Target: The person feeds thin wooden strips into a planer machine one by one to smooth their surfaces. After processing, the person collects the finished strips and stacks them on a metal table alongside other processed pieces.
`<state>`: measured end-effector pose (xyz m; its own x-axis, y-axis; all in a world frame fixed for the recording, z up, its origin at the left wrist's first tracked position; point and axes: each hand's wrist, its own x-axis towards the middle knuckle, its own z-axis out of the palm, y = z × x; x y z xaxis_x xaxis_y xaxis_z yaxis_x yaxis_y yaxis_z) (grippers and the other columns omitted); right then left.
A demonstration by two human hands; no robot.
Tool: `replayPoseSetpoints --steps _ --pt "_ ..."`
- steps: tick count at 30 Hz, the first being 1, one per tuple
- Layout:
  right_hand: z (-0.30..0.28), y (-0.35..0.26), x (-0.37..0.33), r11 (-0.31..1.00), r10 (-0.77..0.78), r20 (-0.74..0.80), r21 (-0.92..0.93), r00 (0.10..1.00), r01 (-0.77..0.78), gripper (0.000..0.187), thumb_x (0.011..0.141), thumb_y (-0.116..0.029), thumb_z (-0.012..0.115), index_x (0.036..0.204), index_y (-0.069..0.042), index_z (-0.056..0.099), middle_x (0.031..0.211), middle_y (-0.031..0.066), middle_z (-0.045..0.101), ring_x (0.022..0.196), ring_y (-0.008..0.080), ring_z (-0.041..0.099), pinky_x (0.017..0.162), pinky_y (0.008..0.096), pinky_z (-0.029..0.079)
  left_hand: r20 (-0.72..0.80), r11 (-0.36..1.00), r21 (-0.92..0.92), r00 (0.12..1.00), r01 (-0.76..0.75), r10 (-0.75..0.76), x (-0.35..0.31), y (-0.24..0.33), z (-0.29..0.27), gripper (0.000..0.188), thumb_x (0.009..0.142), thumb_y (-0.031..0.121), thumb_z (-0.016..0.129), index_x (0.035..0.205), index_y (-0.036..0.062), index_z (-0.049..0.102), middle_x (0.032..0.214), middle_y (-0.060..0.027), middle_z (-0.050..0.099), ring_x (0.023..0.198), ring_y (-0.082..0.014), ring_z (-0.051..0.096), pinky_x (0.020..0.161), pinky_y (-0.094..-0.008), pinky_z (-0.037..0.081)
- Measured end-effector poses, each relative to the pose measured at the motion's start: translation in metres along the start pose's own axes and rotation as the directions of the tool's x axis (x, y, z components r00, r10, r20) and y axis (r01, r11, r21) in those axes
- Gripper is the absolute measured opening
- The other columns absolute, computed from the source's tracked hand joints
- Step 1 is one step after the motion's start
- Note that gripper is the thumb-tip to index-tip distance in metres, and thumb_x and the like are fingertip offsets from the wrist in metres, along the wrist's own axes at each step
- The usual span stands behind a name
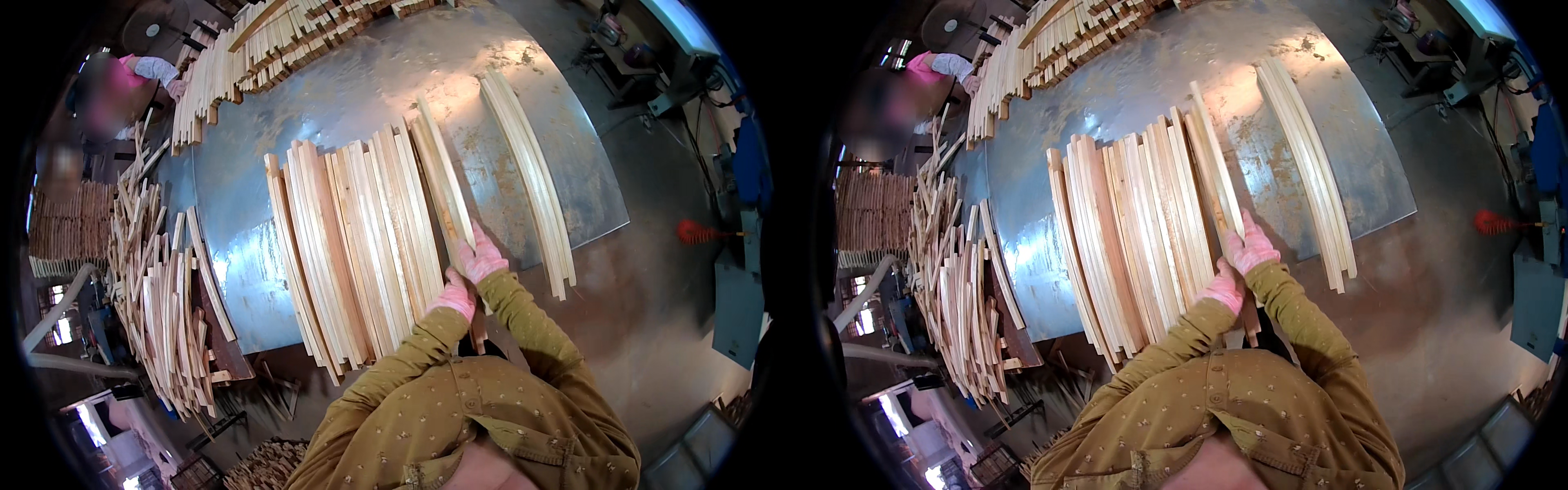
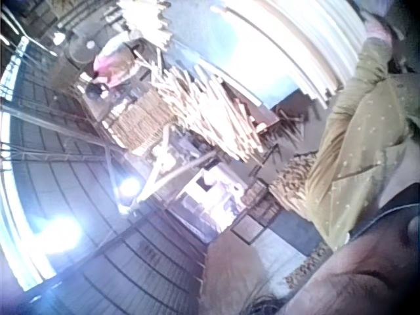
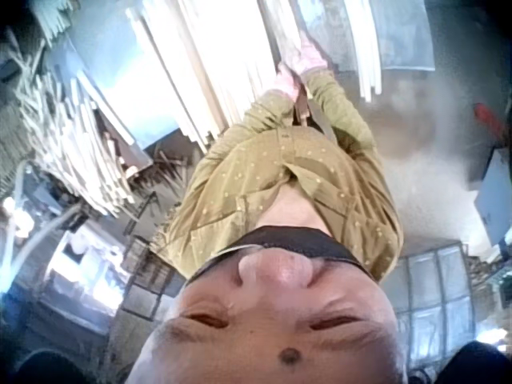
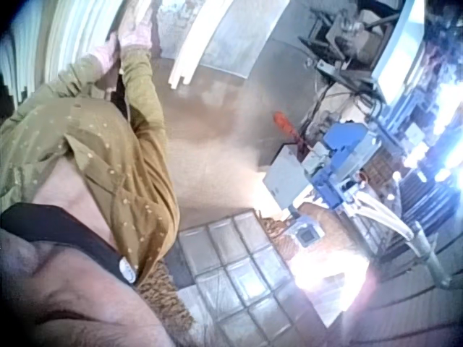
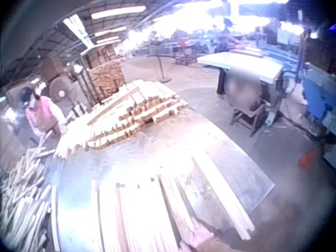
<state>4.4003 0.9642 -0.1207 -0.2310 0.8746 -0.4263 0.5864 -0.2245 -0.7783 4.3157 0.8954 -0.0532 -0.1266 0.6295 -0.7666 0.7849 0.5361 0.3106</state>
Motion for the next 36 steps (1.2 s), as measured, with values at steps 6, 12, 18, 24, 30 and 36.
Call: replayPoseSetpoints --steps 6,12,18,24,30,36 --pt "-0.011 -0.027 -0.053 0.871 0.060 0.075 -0.490 0.995 -0.015 0.076 0.092 -0.051 0.047 0.148 -0.004 0.024 0.130 0.0218 0.052 0.113 0.0383 0.056 0.095 0.0471 0.045 -0.606 0.931 -0.366 0.758 0.003 -0.241 -0.015 -0.166 -0.083 0.059 0.096 0.042 0.047 0.137 -0.0001 0.041 0.133 -0.0227 0.050 0.117 -0.0359 0.055 0.100 -0.0403 0.044" --pt "-0.004 -0.030 -0.054 0.787 -0.136 0.123 -0.589 0.983 0.183 0.091 0.088 -0.054 0.052 0.148 0.004 0.014 0.125 0.0232 0.052 0.109 0.0359 0.056 0.095 0.0431 0.045 -0.523 0.700 -0.704 0.582 0.117 -0.623 -0.017 -0.310 -0.076 0.077 0.092 0.060 0.047 0.140 0.0009 0.041 0.128 -0.0247 0.057 0.120 -0.0370 0.052 0.100 -0.0387 0.041" --pt "-0.019 -0.034 -0.040 0.814 -0.128 0.050 -0.566 0.991 0.133 0.086 0.086 -0.045 0.058 0.144 0.005 0.021 0.119 0.0231 0.055 0.106 0.0361 0.056 0.090 0.0439 0.047 -0.484 0.549 -0.821 0.695 -0.153 -0.531 0.005 -0.302 -0.055 0.076 0.091 0.060 0.051 0.130 -0.0056 0.049 0.118 -0.0225 0.061 0.105 -0.0277 0.059 0.089 -0.0357 0.047" --pt "-0.079 -0.023 -0.007 0.685 -0.262 -0.073 -0.716 0.962 0.132 0.068 0.086 -0.037 0.060 0.136 0.002 0.033 0.111 0.0212 0.058 0.101 0.0352 0.058 0.084 0.0454 0.048 -0.505 0.760 -0.648 0.726 0.037 -0.466 0.001 -0.203 -0.064 0.092 0.081 0.058 0.066 0.136 -0.0100 0.040 0.130 -0.0274 0.052 0.118 -0.0359 0.051 0.101 -0.0401 0.040" --pt "-0.161 0.012 0.023 0.776 -0.353 -0.484 -0.629 0.801 -0.038 0.071 0.085 -0.043 0.060 0.140 -0.003 0.038 0.131 0.0213 0.052 0.113 0.0385 0.054 0.098 0.0459 0.043 -0.545 0.777 -0.630 0.726 -0.025 -0.419 0.035 -0.137 -0.055 0.100 0.074 0.056 0.073 0.139 -0.0092 0.036 0.139 -0.0286 0.043 0.130 -0.0401 0.042 0.108 -0.0416 0.033" --pt "-0.204 0.073 0.067 0.816 0.016 -0.487 -0.499 0.873 -0.293 0.077 0.085 -0.048 0.059 0.147 -0.013 0.031 0.140 0.0220 0.045 0.127 0.0392 0.046 0.105 0.0441 0.039 -0.544 0.858 -0.510 0.797 -0.068 -0.261 0.059 -0.082 -0.059 0.100 0.075 0.060 0.070 0.139 -0.0085 0.035 0.140 -0.0300 0.042 0.131 -0.0403 0.041 0.109 -0.0421 0.034"
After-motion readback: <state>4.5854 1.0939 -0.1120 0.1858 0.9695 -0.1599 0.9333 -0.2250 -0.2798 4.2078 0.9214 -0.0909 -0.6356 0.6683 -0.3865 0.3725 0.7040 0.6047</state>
